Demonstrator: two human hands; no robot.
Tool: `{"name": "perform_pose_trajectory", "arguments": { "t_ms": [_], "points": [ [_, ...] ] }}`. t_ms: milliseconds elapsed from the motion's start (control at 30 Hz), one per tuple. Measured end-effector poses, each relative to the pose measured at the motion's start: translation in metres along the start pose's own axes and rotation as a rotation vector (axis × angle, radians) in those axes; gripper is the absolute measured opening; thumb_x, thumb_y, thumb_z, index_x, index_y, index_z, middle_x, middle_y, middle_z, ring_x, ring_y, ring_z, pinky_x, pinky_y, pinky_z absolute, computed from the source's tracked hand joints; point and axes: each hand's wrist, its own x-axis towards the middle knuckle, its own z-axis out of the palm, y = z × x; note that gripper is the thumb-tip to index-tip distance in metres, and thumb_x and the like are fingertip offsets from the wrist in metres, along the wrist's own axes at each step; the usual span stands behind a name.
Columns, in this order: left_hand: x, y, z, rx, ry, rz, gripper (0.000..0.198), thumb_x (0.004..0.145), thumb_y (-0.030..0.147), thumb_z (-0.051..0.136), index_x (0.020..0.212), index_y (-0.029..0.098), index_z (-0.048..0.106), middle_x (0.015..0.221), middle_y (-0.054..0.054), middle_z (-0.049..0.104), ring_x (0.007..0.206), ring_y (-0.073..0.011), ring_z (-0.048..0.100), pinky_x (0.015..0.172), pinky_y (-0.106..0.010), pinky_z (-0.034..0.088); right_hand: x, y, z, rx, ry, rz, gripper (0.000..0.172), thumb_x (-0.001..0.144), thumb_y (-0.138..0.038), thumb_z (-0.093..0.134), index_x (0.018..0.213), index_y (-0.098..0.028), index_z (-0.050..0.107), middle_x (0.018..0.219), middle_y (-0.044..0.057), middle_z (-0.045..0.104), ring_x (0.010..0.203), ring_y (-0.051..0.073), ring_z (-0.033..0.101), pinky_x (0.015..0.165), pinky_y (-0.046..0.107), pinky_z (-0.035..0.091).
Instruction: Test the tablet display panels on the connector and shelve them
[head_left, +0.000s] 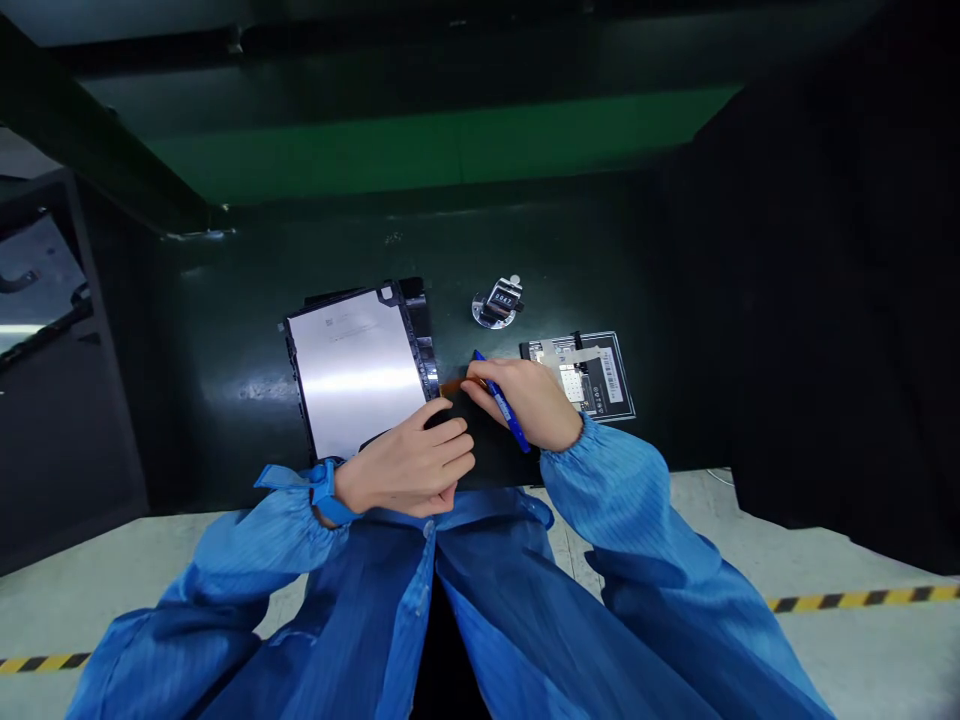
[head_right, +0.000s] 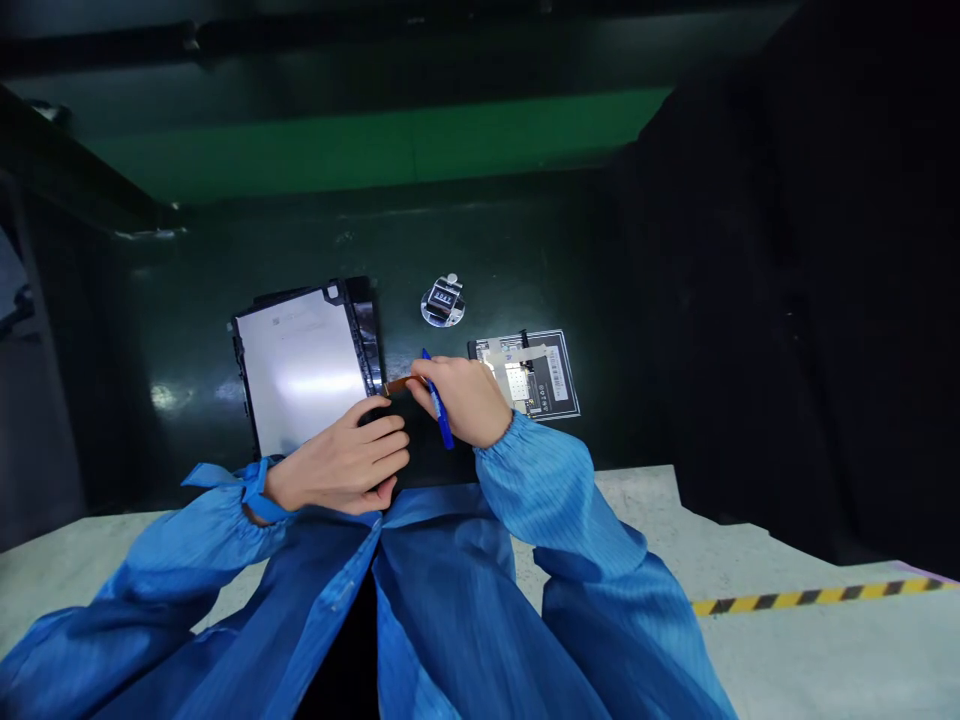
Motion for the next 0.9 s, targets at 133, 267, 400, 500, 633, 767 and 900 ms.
{"name": "perform_pose_trajectory", "arguments": {
  "t_ms": [133,267,400,500,633,767,900],
  "points": [
    [0.001,-0.001,0.003,0.02,0.011,-0.032,0.015,0.084,0.018,0.05,0.08,0.02,0.064,0.082,-0.006,0.067,0.092,-0.0253,0.06,0.104,-0.047,0.041,-0.004,0.004,-0.006,0.367,0.131,0.035,0.021,0.096,-0.032,0.053,0.085,-0.019,0.066,0.073,0.001,0.064,0.065,0.015,0.057,0.063,0.026,0.037],
    [0.0,-0.002,-0.005,-0.05,-0.035,-0.039,0.015,0.089,0.02,0.051,0.087,0.017,0.066,0.092,-0.009,0.07,0.102,-0.0259,0.062,0.112,-0.05,0.036,-0.011,0.004,-0.019,0.719,0.201,0.039,0.015,0.09,-0.031,0.056,0.085,-0.019,0.064,0.07,-0.001,0.06,0.064,0.014,0.054,0.063,0.025,0.041],
    [-0.018,-0.003,-0.033,-0.24,0.208,-0.416,0.042,0.09,0.036,0.064,0.128,0.02,0.057,0.129,-0.013,0.063,0.122,-0.0285,0.058,0.109,-0.05,0.042,-0.023,-0.003,-0.03,0.862,0.139,0.023,0.011,0.089,-0.03,0.06,0.086,-0.019,0.062,0.07,-0.001,0.06,0.062,0.013,0.052,0.06,0.025,0.04],
    [-0.039,-0.006,-0.042,-0.259,0.319,-0.832,0.062,0.087,0.039,0.068,0.143,0.026,0.045,0.136,-0.014,0.057,0.123,-0.0298,0.057,0.099,-0.047,0.051,-0.03,-0.011,-0.033,0.852,0.093,-0.007,0.015,0.091,-0.033,0.063,0.084,-0.02,0.062,0.072,-0.001,0.059,0.062,0.012,0.05,0.06,0.024,0.039],
    [-0.065,-0.015,-0.029,-0.282,0.498,-1.127,0.08,0.084,0.039,0.072,0.152,0.026,0.033,0.152,-0.018,0.043,0.137,-0.0327,0.047,0.109,-0.053,0.045,-0.029,-0.023,-0.028,0.854,0.083,-0.022,0.012,0.093,-0.031,0.061,0.087,-0.02,0.062,0.078,0.0,0.063,0.064,0.012,0.052,0.062,0.024,0.04],
    [-0.077,-0.022,-0.026,-0.543,0.67,-1.239,0.077,0.082,0.037,0.074,0.15,0.024,0.039,0.147,-0.017,0.051,0.13,-0.0289,0.056,0.108,-0.048,0.047,-0.021,-0.032,-0.017,0.842,0.104,-0.013,0.01,0.095,-0.029,0.058,0.09,-0.02,0.06,0.081,0.0,0.065,0.07,0.013,0.057,0.069,0.025,0.044],
    [-0.069,-0.027,-0.038,-1.043,0.609,-1.201,0.049,0.086,0.036,0.071,0.131,0.018,0.063,0.102,-0.008,0.073,0.087,-0.0182,0.068,0.088,-0.036,0.055,-0.015,-0.039,-0.007,0.895,0.07,-0.035,0.01,0.095,-0.028,0.056,0.091,-0.02,0.06,0.084,0.001,0.067,0.077,0.014,0.062,0.074,0.025,0.046]
  ]
}}
